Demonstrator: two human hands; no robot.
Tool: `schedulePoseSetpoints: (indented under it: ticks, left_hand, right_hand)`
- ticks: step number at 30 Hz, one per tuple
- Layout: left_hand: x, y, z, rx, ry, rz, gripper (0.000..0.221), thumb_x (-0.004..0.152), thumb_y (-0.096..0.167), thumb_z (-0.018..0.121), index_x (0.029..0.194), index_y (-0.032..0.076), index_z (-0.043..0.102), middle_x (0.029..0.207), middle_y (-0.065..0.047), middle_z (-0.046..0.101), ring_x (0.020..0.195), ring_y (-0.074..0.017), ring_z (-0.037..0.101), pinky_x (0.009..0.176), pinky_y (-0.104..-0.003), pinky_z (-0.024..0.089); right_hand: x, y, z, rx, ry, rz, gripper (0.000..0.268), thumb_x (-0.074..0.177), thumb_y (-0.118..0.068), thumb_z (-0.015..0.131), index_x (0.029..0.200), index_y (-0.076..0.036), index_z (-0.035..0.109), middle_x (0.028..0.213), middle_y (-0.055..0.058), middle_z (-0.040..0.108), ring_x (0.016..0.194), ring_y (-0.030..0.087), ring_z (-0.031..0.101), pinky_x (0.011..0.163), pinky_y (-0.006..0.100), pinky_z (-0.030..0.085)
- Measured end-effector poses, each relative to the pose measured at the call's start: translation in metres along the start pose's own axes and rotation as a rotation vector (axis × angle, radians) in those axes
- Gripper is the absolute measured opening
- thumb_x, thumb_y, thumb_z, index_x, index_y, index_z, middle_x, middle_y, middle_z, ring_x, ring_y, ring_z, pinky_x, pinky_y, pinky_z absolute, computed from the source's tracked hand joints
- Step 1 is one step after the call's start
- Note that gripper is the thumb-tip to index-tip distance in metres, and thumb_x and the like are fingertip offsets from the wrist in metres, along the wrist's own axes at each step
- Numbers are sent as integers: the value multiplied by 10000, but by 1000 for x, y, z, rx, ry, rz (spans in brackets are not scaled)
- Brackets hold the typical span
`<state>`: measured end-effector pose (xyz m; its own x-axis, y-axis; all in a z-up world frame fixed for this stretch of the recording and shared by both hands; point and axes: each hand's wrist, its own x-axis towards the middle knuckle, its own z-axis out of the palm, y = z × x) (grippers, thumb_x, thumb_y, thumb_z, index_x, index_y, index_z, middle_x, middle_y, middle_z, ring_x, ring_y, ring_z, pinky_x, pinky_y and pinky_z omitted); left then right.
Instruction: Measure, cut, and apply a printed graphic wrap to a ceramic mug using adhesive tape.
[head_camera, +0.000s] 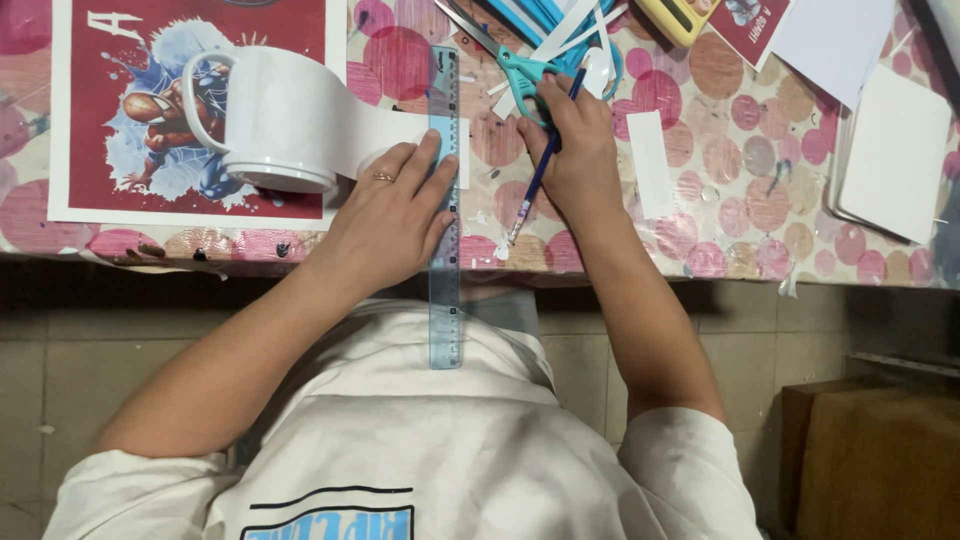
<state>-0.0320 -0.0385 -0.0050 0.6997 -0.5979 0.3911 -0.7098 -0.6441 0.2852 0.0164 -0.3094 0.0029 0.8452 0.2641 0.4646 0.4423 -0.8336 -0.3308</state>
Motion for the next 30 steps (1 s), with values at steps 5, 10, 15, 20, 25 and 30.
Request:
schedulePoseSetpoints:
  ticks: [5,10,15,20,25,30]
  left_hand:
    - [1,-1,0,11,8,4,519,1001,287,562,1426,-11,546,1516,-279,450,1263,-427,526,1091,-516,435]
    - [0,-1,0,14,36,14,511,1004,283,569,1422,-10,552,1514,-272,462,1250,-411,531,1092,-504,433]
    - [1,-1,1,-3,6,-3,510,1026,280,528,1441,-17,531,1523,-276,454,1271,-420,518,1098,-513,417]
    - [-2,-5,13,-105,-89,-138,532,1085,351,410,1553,98,413,1579,-182,420,1379,-366,430,1159,-509,323]
    - [-1,-7,15,-115,-41,-117,504,1065,280,424,1544,126,396,1554,-166,445,1337,-362,462,1124,-520,377]
    - [-4,-12,26,-125,104,-154,308,1001,137,426,1307,99,435,1471,-210,464,1221,-434,571,1003,-522,500]
  right_hand:
    - [5,-20,-13,34,104,-91,319,1112,-236,629,1375,-77,545,1282,224,618,1099,379,612,958,487,487]
    - [7,-23,-13,57,140,-121,291,1123,-245,572,1333,-45,575,1231,165,670,1020,323,611,914,441,466]
    - [4,-27,-15,90,125,-184,266,1102,-207,619,1315,-54,572,1220,182,676,1037,336,640,932,455,469]
    - [-27,-78,-19,383,-28,-500,183,903,-189,750,1056,-88,744,990,189,676,833,399,644,777,490,532]
    - [-57,-103,-5,200,125,-804,114,1019,-130,651,994,-181,750,1075,114,731,778,230,635,698,329,523]
    - [-51,-86,-58,351,191,-679,29,900,-71,770,914,-83,748,888,144,725,634,261,564,575,366,492]
